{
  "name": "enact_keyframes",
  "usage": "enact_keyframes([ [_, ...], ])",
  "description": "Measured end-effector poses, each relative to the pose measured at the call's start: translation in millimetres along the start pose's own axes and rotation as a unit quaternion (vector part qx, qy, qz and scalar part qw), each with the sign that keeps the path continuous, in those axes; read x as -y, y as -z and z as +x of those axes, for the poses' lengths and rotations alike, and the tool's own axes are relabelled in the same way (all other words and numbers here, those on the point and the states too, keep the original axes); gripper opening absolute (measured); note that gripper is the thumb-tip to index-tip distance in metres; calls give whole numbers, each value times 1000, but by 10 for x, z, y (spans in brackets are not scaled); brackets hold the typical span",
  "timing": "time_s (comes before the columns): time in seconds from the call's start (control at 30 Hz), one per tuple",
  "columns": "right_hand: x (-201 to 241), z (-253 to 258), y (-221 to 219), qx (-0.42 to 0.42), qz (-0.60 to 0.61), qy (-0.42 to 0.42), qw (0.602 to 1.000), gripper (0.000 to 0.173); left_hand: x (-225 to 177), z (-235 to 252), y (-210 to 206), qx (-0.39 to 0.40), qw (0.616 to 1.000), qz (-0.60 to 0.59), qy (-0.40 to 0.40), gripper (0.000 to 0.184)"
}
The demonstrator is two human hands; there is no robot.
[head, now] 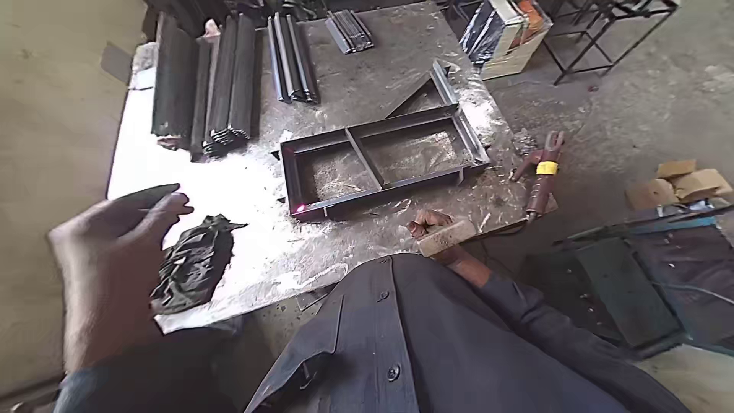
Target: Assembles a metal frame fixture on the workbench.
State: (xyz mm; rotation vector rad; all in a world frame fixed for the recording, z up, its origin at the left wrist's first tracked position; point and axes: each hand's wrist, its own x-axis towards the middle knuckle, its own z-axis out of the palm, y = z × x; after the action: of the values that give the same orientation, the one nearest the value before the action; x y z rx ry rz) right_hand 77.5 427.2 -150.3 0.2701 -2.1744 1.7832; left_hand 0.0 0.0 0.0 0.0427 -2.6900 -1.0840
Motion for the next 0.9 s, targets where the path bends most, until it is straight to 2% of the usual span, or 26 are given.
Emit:
enact_keyframes([
  [0.1,-114,-7,-12,32,-21,24,999,37,1176,142,-46,52,976,176,116,52],
  [0.17,-191,-46,3,45,-54,18,997,41,1596,33,-155,65,959,228,154,57],
  [0.23,-298,-85,26,56,-92,33,994,42,1830,-119,-334,21,956,241,168,61],
  [0.3,-372,-152,37,65,-131,78,986,41,1790,-197,-462,-31,946,251,201,66],
  [0.43,-374,-219,25,74,-154,132,976,42,1696,-181,-538,-71,939,256,217,61],
  [0.57,-343,-216,-2,75,-166,135,974,45,1667,-149,-534,-65,936,269,219,59],
  [0.9,-431,-230,-26,54,-167,120,977,40,1652,-153,-548,-63,937,269,215,60],
])
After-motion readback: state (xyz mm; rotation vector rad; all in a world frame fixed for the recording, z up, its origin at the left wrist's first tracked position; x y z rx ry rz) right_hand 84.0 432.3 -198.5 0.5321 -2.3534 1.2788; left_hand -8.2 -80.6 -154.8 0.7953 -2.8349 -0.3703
